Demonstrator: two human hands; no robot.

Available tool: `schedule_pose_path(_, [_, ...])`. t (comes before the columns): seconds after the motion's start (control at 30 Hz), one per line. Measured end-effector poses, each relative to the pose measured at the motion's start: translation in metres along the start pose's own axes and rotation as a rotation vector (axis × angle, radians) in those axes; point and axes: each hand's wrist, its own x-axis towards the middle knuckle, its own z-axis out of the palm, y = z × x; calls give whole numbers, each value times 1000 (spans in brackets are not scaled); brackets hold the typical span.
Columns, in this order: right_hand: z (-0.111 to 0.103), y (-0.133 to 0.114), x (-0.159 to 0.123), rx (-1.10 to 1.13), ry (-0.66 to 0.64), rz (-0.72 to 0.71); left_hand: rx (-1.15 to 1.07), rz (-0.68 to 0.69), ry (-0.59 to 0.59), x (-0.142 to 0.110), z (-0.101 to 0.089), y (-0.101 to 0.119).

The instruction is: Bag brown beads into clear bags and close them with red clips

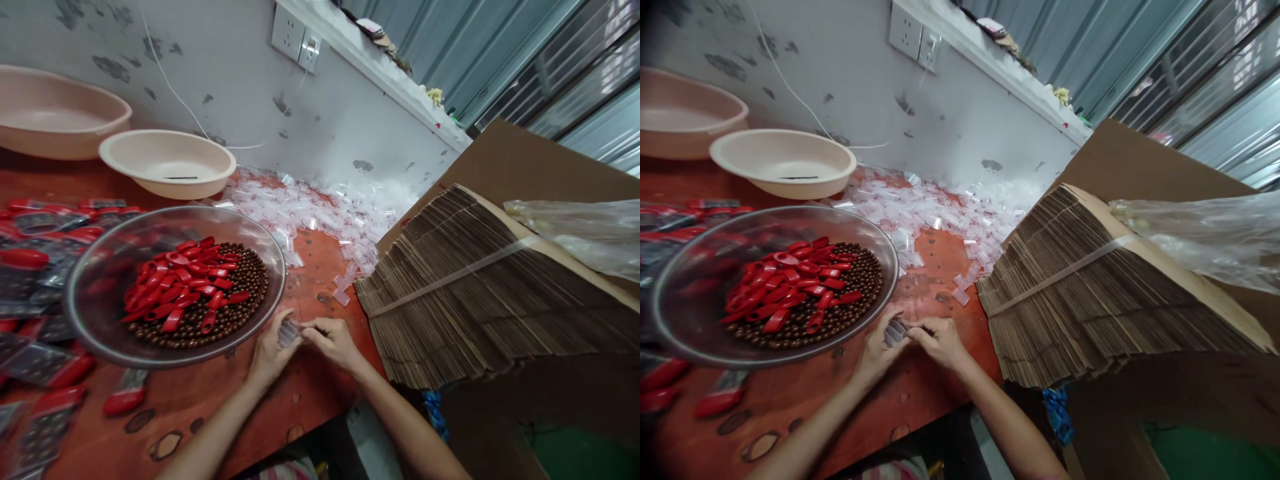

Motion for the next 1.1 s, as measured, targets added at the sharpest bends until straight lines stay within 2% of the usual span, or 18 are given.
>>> schedule_pose_path(0.07, [-11, 11, 4, -101, 49, 24, -101, -28, 17, 1, 2, 1])
schedule_pose_path(0.13, [-26, 30, 12, -367, 224, 123, -203, -46, 30, 2, 4, 3])
schedule_pose_path(0.17, [-32, 41, 16, -519, 271, 195, -247, -54, 29, 2, 4, 5])
schedule_pose_path(0.23, [-42, 64, 23, -706, 225, 314, -316, -77, 18, 3, 4, 7])
schedule_pose_path(0.3, [-46, 82, 28, -750, 157, 347, -382, -100, 15, 3, 3, 8])
schedule_pose_path(0.37, [-45, 92, 29, -672, 138, 293, -452, -129, 18, 4, 3, 7])
schedule_pose_path(0.43, [-42, 92, 26, -469, 156, 217, -537, -166, 29, 5, 4, 6])
schedule_pose_path(0.57, [-27, 66, 13, 82, 98, 118, -653, -220, 71, 7, 5, 5])
schedule_pose_path(0.67, [-11, 41, 5, 293, -17, 49, -645, -198, 54, 5, 4, 8])
schedule_pose_path(0.8, [3, 27, 5, 348, -61, -43, -595, -142, -32, 2, 3, 13])
schedule_pose_path(0.97, [-9, 26, 12, 192, -138, -176, -584, -177, -95, 2, -1, 12])
schedule_pose_path(1.03, [-16, 23, 14, 166, -167, -202, -648, -177, -187, 1, -3, 14])
schedule_pose_path(1.1, [-19, 19, 16, 201, -271, -203, -731, -176, -322, -1, -6, 16])
